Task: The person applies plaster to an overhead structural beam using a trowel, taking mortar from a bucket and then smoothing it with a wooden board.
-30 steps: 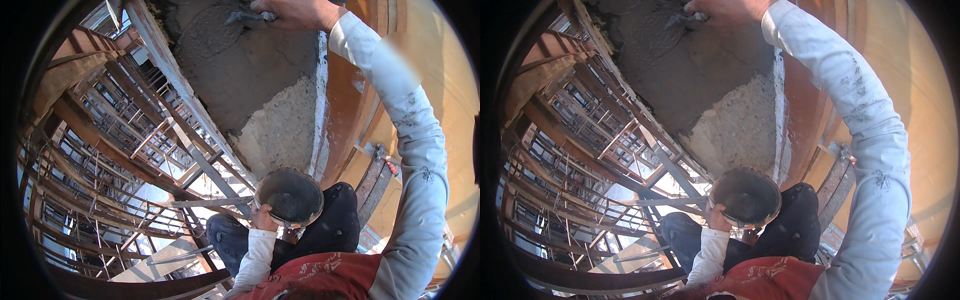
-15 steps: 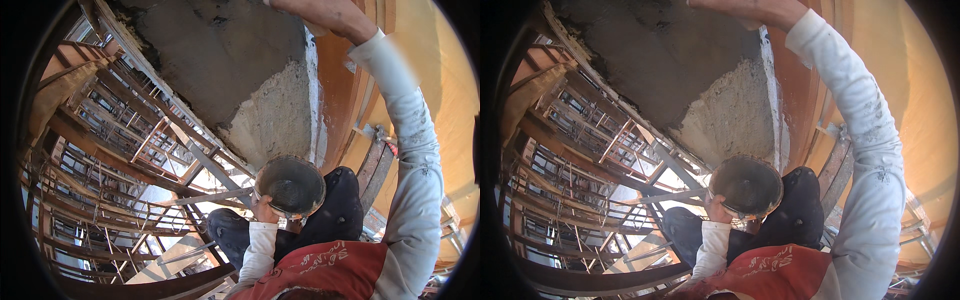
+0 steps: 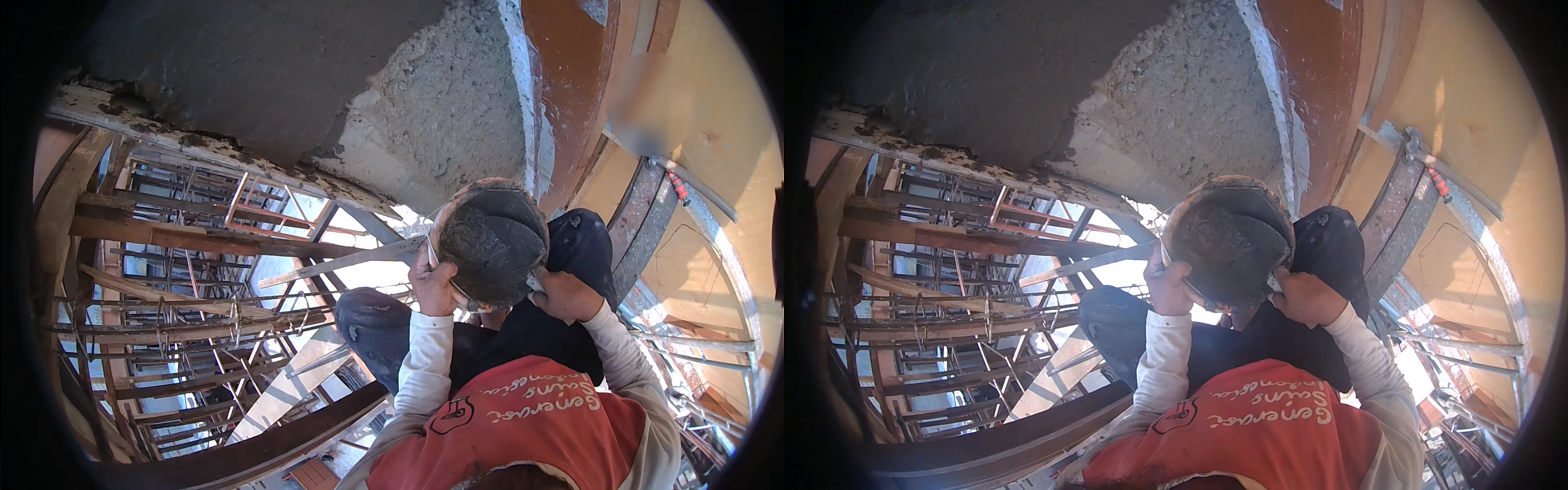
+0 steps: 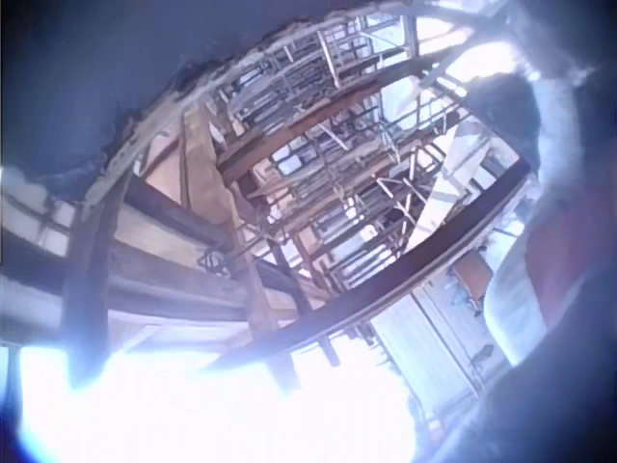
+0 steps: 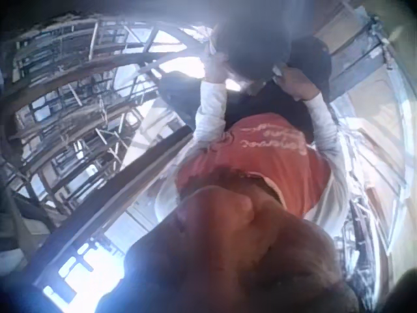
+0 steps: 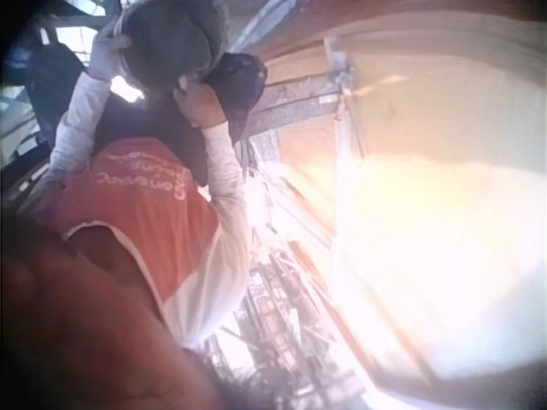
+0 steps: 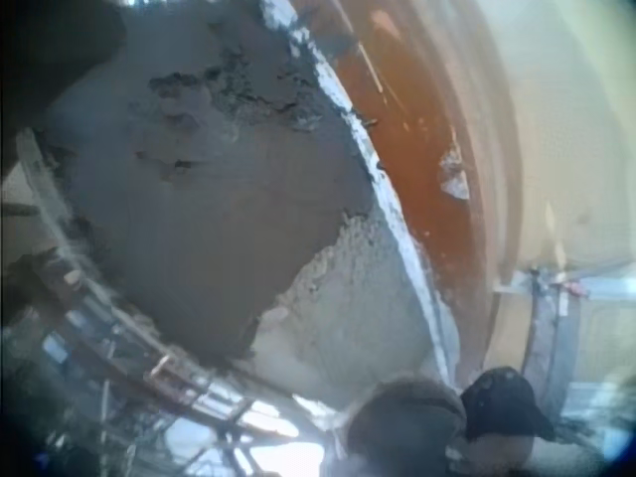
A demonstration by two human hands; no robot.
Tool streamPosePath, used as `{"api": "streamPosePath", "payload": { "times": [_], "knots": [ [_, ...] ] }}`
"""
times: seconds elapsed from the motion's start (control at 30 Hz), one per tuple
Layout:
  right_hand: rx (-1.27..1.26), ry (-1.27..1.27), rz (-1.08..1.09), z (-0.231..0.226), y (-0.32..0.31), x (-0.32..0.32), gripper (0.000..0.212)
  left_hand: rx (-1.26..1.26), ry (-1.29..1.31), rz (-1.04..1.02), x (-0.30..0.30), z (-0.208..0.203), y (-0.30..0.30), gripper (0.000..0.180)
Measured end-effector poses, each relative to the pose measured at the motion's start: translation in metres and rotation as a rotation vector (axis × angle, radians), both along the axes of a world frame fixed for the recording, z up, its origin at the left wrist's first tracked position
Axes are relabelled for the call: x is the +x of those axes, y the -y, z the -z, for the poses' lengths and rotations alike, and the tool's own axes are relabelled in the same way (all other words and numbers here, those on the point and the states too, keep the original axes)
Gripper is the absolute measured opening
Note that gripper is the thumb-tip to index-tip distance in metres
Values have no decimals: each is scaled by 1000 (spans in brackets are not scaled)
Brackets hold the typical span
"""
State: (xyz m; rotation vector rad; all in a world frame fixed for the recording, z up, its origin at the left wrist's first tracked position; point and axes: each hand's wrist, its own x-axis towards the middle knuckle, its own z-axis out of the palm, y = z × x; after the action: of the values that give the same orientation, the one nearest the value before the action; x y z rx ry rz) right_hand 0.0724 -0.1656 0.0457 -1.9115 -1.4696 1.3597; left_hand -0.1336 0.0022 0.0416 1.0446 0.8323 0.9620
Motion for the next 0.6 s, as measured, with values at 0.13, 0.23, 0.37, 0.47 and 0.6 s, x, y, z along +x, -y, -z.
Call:
{"api": "streamPosePath", "payload": {
  "times": [0.13, 0.23, 0.37, 0.47, 0.6],
  "knots": [
    [185, 312, -138, 16, -23, -4, 35, -3, -11, 20, -3, 3, 8, 62],
    [168, 364, -184, 21, -30, -4, 27, 24, -14, 79, -2, 2, 7, 63],
    [246, 300, -331, 23, -37, -8, 23, 79, -34, 106, 0, -1, 1, 65],
    [279, 189, -381, 43, -41, -18, 28, 4, 21, 139, 1, -4, -4, 67],
    [325, -87, -290, 50, -47, -17, 23, 59, 13, 157, -2, 7, -4, 68]
  ]
}}
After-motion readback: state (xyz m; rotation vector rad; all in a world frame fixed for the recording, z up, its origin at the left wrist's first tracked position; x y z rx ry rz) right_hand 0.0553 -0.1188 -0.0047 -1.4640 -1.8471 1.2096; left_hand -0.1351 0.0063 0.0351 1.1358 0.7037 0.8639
